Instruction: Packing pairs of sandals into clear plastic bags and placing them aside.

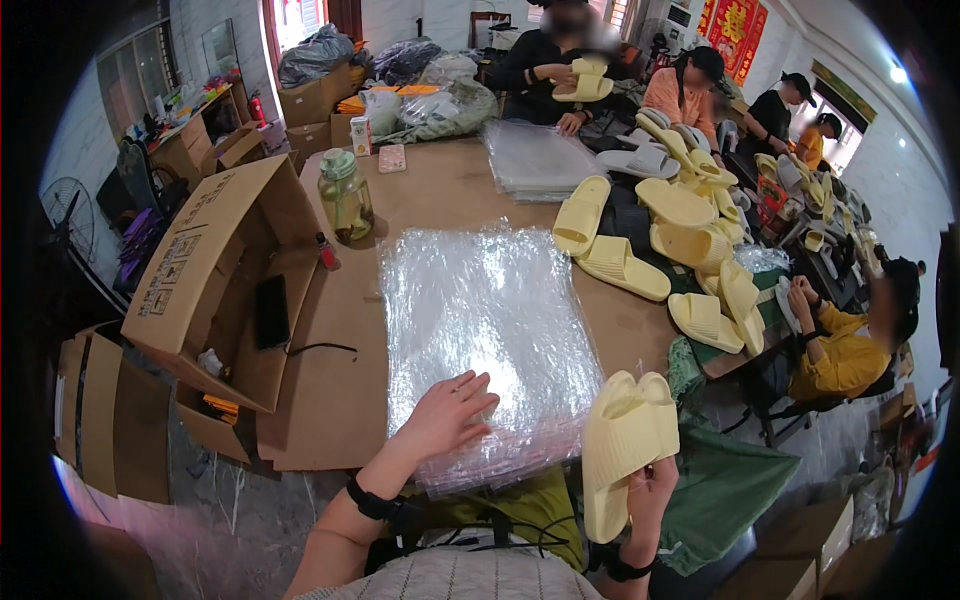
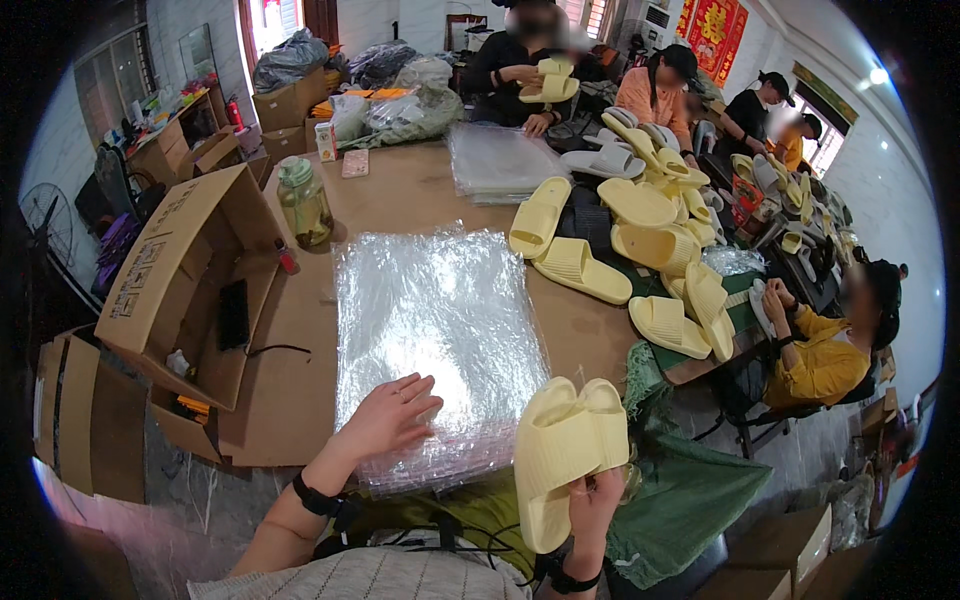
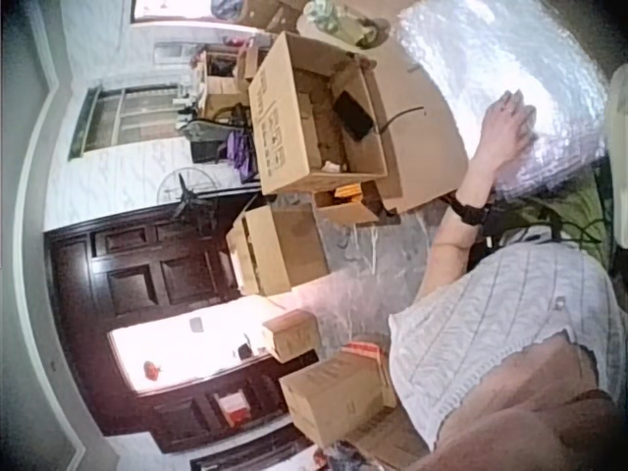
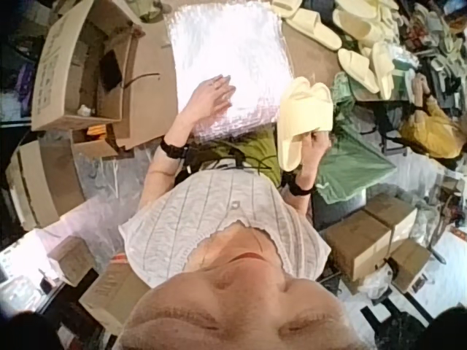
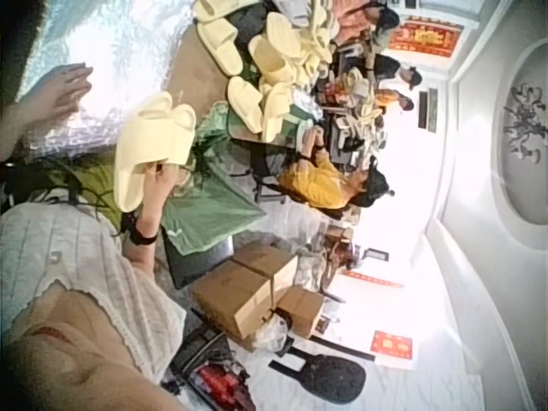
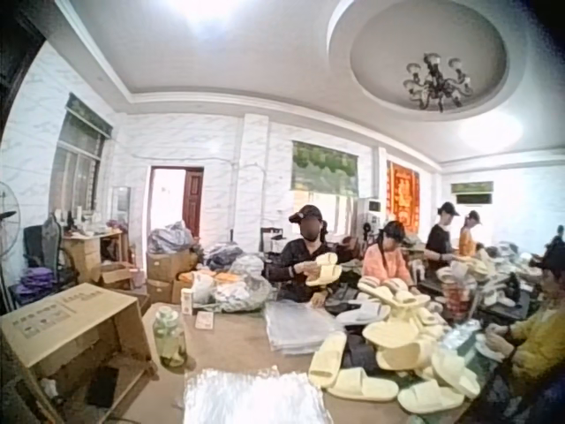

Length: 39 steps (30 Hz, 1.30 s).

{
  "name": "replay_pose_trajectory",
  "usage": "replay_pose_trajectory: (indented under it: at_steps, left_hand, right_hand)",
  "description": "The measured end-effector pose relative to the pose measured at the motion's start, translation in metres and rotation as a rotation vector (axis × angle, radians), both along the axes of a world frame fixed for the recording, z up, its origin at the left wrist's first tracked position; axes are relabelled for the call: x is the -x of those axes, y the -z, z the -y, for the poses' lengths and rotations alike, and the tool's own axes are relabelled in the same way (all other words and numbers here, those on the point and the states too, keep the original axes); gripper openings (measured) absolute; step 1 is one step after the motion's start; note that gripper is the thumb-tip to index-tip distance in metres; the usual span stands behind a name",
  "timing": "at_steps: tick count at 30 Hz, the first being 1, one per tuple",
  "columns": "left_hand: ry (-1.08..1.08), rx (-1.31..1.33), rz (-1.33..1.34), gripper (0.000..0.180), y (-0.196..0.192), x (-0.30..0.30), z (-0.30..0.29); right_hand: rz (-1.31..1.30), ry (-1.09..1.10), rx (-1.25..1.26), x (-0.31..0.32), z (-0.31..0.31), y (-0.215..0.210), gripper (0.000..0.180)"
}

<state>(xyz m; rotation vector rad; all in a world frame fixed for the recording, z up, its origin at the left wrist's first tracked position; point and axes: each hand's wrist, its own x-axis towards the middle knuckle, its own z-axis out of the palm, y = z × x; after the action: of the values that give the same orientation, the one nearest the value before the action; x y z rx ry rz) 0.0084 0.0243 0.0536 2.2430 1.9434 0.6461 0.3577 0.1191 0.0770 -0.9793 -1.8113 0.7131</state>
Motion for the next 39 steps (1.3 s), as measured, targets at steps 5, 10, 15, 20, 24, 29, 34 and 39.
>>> replay_pose_trajectory:
  at_steps: [5, 10, 15, 20, 24, 29, 34, 39]
  left_hand:
    - [-0.093, -0.065, 0.141, 0.031, 0.01, 0.0, -0.005]
    - [-0.119, -0.095, 0.256, 0.022, -0.009, -0.006, -0.009]
    - [-0.112, -0.109, 0.265, 0.017, -0.002, -0.008, -0.009]
    - [-0.188, -0.071, 0.452, 0.015, -0.008, -0.009, -0.012]
    - [-0.24, -0.101, 0.503, 0.012, -0.016, -0.011, -0.009]
    - [-0.083, -0.249, 0.259, 0.009, -0.031, -0.023, -0.002]
    - [0.043, -0.255, 0.125, 0.015, -0.043, -0.044, 0.007]
    - [0.166, -0.245, 0.23, 0.019, -0.055, -0.061, 0.014]
  right_hand:
    - [0.077, -0.156, -0.042, 0.017, 0.01, -0.017, 0.029]
    - [0.374, -0.455, -0.147, 0.037, 0.028, -0.026, 0.045]
    - [0.406, -0.521, 0.083, 0.042, 0.037, -0.016, 0.041]
    - [0.419, -0.478, 0.071, 0.041, 0.039, -0.014, 0.037]
    - [0.449, -0.418, 0.014, 0.043, 0.041, -0.011, 0.03]
    - [0.516, -0.278, 0.014, 0.05, 0.038, -0.008, 0.025]
    - [0.497, -0.28, -0.053, 0.08, 0.034, -0.005, 0.022]
    - [0.58, -0.296, -0.109, 0.119, 0.002, -0.003, 0.023]
